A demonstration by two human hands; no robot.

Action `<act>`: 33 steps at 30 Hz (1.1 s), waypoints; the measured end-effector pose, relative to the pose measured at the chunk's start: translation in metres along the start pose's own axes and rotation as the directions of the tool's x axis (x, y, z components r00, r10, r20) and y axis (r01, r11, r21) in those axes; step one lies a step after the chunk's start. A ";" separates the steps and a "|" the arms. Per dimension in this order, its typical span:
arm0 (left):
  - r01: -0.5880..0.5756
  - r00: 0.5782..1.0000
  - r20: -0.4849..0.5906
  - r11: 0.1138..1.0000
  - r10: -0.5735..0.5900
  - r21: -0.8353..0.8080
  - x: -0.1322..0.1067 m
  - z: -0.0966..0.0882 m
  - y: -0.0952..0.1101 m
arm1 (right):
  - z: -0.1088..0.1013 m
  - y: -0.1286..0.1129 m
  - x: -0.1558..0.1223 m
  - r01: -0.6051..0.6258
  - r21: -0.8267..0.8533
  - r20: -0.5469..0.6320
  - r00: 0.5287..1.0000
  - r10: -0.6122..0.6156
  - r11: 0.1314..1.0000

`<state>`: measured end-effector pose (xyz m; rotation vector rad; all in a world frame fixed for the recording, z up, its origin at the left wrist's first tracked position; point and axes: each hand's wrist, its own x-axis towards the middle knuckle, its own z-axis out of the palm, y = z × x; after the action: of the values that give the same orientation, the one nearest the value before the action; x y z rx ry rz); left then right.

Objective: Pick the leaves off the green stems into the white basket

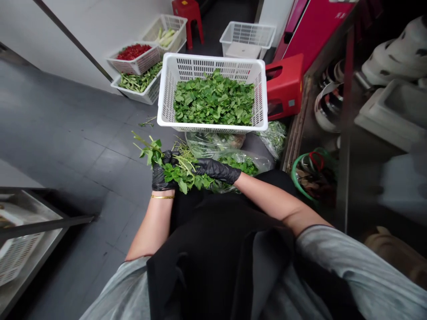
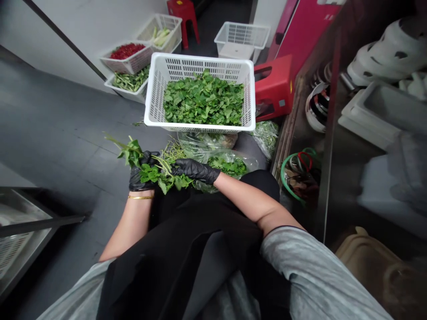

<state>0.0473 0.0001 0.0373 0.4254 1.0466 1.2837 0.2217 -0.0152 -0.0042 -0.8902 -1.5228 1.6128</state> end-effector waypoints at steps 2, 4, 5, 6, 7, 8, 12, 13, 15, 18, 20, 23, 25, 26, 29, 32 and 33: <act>0.020 1.000 0.005 1.000 -0.020 -0.003 0.005 -0.003 -0.003 | 0.002 0.001 -0.001 -0.020 -0.010 0.072 0.997 0.021 1.000; 0.048 0.999 -0.016 0.999 -0.048 -0.007 0.010 -0.006 -0.005 | 0.004 -0.001 -0.006 -0.017 -0.033 0.100 0.995 0.020 0.999; 0.065 0.997 -0.033 0.998 -0.065 -0.012 0.013 -0.008 -0.005 | 0.005 -0.001 -0.009 -0.007 -0.041 0.095 0.995 0.011 0.999; 0.085 0.995 -0.046 0.996 -0.085 -0.018 0.015 -0.010 -0.005 | 0.008 -0.002 -0.013 0.001 -0.033 0.090 0.996 0.002 0.999; 0.101 0.993 -0.055 0.995 -0.102 -0.025 0.018 -0.012 -0.004 | 0.009 -0.002 -0.018 0.005 -0.001 0.089 0.996 -0.005 1.000; 0.108 0.992 -0.063 0.994 -0.110 -0.033 0.021 -0.014 -0.003 | 0.010 -0.001 -0.022 0.002 0.051 0.095 0.995 -0.007 0.999; 0.100 0.992 -0.075 0.994 -0.104 -0.055 0.028 -0.015 0.001 | -0.023 -0.006 -0.021 0.010 0.126 -0.026 1.000 -0.007 0.992; 0.101 0.992 -0.074 0.993 -0.105 -0.054 0.030 -0.013 0.002 | -0.042 -0.012 -0.013 0.024 0.047 -0.144 0.989 -0.017 0.999; 0.114 0.991 -0.066 0.992 -0.117 -0.049 0.033 -0.010 0.002 | -0.090 -0.028 0.015 -0.016 -0.207 -0.417 0.906 -0.073 0.978; 0.101 0.993 -0.058 0.993 -0.104 -0.055 0.037 -0.006 0.002 | -0.163 -0.061 0.061 -0.290 -0.592 -0.628 0.751 -0.205 0.752; 0.065 0.996 -0.063 0.995 -0.069 -0.074 0.041 -0.004 0.002 | -0.189 -0.077 0.078 -0.387 -0.655 -0.649 0.729 -0.220 0.649; 0.023 0.997 -0.066 0.994 -0.030 -0.102 0.046 -0.003 0.002 | -0.174 -0.074 0.072 -0.302 -0.674 -0.565 0.798 -0.207 0.675; 0.027 0.997 -0.067 0.993 -0.035 -0.112 0.049 -0.002 0.002 | -0.137 -0.054 0.057 -0.089 -0.575 -0.358 0.921 -0.153 0.813; 0.035 0.996 -0.074 0.993 -0.044 -0.116 0.051 0.000 0.002 | -0.116 -0.042 0.049 -0.003 -0.453 -0.217 0.970 -0.107 0.892; 0.059 0.994 -0.081 0.991 -0.069 -0.120 0.054 0.002 -0.002 | -0.064 -0.007 0.039 0.017 -0.235 -0.013 1.000 -0.021 0.972; 0.077 0.995 -0.052 0.992 -0.083 -0.100 0.055 -0.001 -0.010 | -0.041 0.008 0.040 -0.006 -0.254 0.029 0.999 0.013 0.967; 0.066 0.997 -0.033 0.993 -0.070 -0.093 0.056 -0.004 -0.012 | -0.037 0.008 0.039 0.004 -0.308 0.034 0.999 0.006 0.951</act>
<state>0.0476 0.0465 0.0042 0.2951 1.0192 1.2773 0.2347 0.0365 -0.0144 -1.0337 -1.8318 1.4180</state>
